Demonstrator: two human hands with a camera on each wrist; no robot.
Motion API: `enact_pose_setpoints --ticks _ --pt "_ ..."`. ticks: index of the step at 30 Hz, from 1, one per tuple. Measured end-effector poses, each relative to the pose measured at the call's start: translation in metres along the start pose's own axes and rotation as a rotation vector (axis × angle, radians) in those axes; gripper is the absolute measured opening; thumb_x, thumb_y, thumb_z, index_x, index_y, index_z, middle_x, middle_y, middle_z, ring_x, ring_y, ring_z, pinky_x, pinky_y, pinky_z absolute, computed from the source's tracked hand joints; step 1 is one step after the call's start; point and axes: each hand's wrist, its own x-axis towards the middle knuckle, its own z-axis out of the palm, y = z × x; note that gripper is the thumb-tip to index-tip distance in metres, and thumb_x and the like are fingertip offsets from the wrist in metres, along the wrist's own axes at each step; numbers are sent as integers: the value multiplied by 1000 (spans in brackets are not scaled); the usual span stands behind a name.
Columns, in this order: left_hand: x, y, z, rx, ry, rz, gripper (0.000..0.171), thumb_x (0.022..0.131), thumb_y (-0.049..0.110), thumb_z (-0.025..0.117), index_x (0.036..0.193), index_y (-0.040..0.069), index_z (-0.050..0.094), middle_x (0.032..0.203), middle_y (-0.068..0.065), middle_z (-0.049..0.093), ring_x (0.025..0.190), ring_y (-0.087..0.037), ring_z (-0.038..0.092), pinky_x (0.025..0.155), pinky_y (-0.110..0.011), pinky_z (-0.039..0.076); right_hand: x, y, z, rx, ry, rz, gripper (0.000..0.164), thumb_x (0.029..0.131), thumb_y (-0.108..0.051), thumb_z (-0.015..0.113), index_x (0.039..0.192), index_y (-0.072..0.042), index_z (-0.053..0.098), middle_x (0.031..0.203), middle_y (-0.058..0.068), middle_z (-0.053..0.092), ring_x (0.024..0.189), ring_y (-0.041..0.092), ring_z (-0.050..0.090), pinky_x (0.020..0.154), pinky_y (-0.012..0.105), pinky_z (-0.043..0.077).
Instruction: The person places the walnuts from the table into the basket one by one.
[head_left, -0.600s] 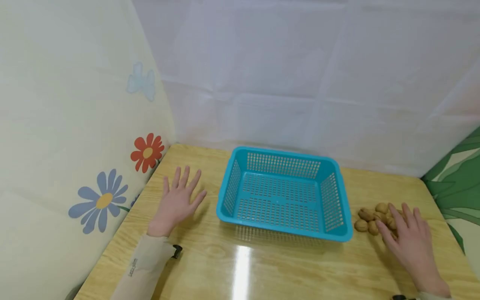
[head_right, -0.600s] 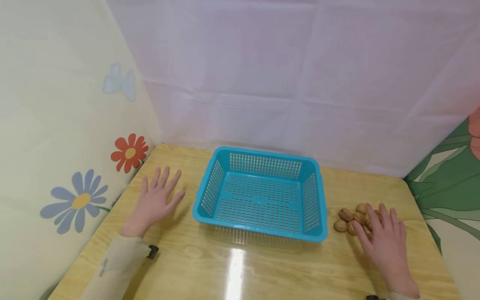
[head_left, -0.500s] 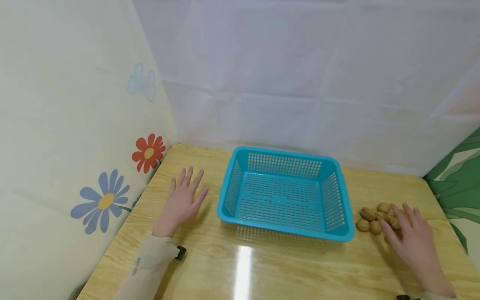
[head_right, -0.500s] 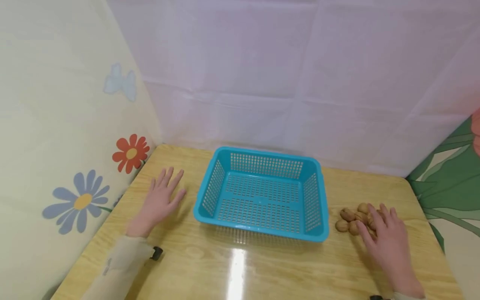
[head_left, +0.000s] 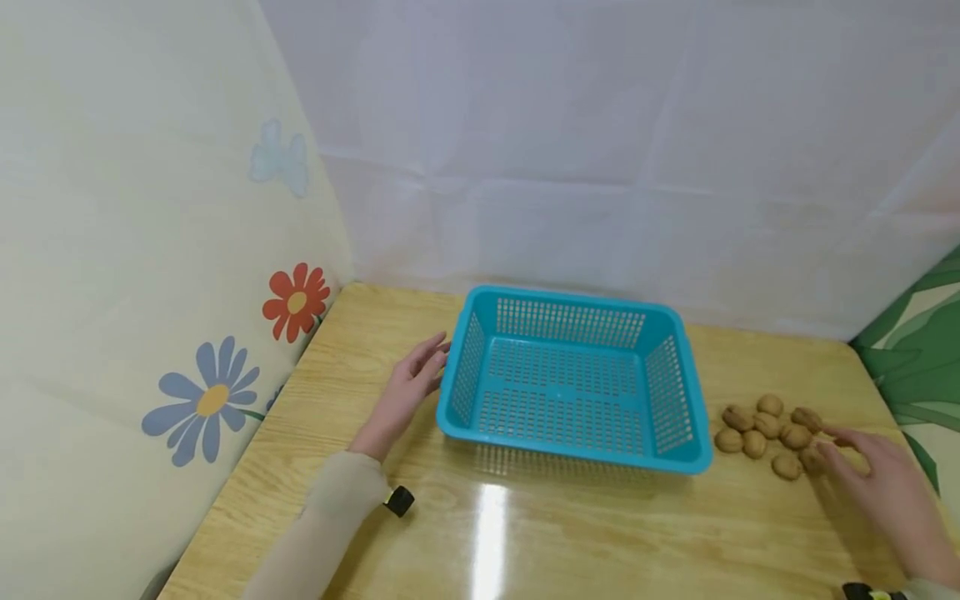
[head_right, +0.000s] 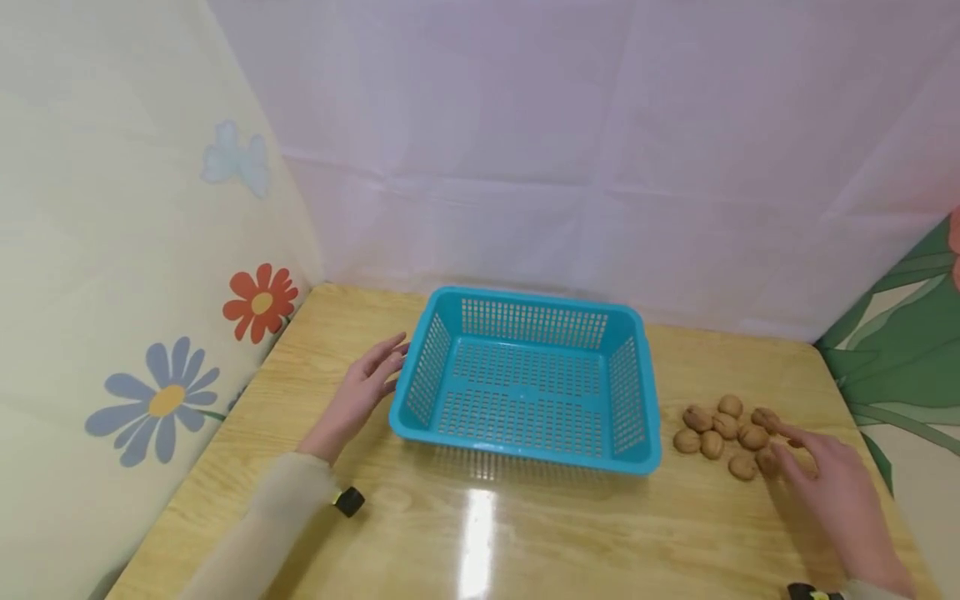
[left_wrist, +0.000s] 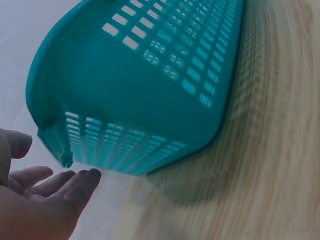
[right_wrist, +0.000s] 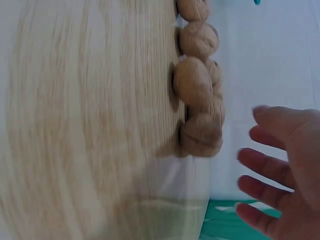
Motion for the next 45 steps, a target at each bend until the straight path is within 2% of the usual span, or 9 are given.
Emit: enact_pose_setpoints --ticks 5,9,18,23,27,34,39,42,45 --pt "5 -2 7 -51 1 -11 51 112 22 52 159 5 41 157 -17 50 136 -31 56 99 -33 56 1 17 3 -13 -198 42 53 106 -30 62 128 18 57 119 45 59 103 62 54 79 69 47" --pt "5 -4 7 -87 -4 -36 50 110 16 54 158 5 43 156 -18 51 135 -29 57 97 -27 56 -2 20 8 8 -301 45 50 104 -21 66 129 20 56 113 41 63 99 57 60 77 64 51" --pt "10 -2 7 -107 14 -54 49 111 15 53 157 4 43 156 -18 51 137 -32 56 97 -27 56 -1 17 12 30 -215 -4 43 96 -5 74 126 20 57 96 27 70 84 43 67 72 61 55" --pt "12 -2 8 -118 23 -65 49 111 16 53 158 6 43 157 -16 50 138 -29 55 97 -26 56 1 16 10 37 -298 86 51 105 -25 65 128 19 55 115 41 62 95 53 63 75 60 54" --pt "11 -3 8 -117 12 -70 50 110 16 55 158 7 44 156 -16 51 136 -29 56 96 -26 56 -3 16 8 30 -347 159 66 107 -41 60 133 19 51 117 40 62 96 52 63 74 57 54" --pt "10 -4 10 -115 14 -78 50 110 16 55 157 7 45 156 -16 51 136 -28 56 95 -25 56 -8 7 -3 -8 -190 88 59 102 -35 70 128 17 59 119 42 62 92 51 63 70 57 53" --pt "11 -6 10 -116 28 -83 49 109 15 56 157 7 46 155 -16 52 129 -22 60 93 -25 57 4 -21 -19 34 -116 29 51 100 -29 73 126 14 63 114 38 66 93 50 63 66 58 54" --pt "12 -6 9 -134 23 -85 49 109 14 56 157 6 45 156 -17 51 126 -16 62 93 -25 57 15 -43 -27 80 -60 -46 44 97 -24 77 127 6 67 111 30 70 93 41 65 67 51 55" --pt "11 -6 7 -151 30 -88 50 109 13 56 157 5 45 157 -17 50 123 -11 63 94 -24 56 30 -67 -35 147 -73 -123 42 96 -23 78 132 -3 68 116 22 71 98 15 64 71 41 56"
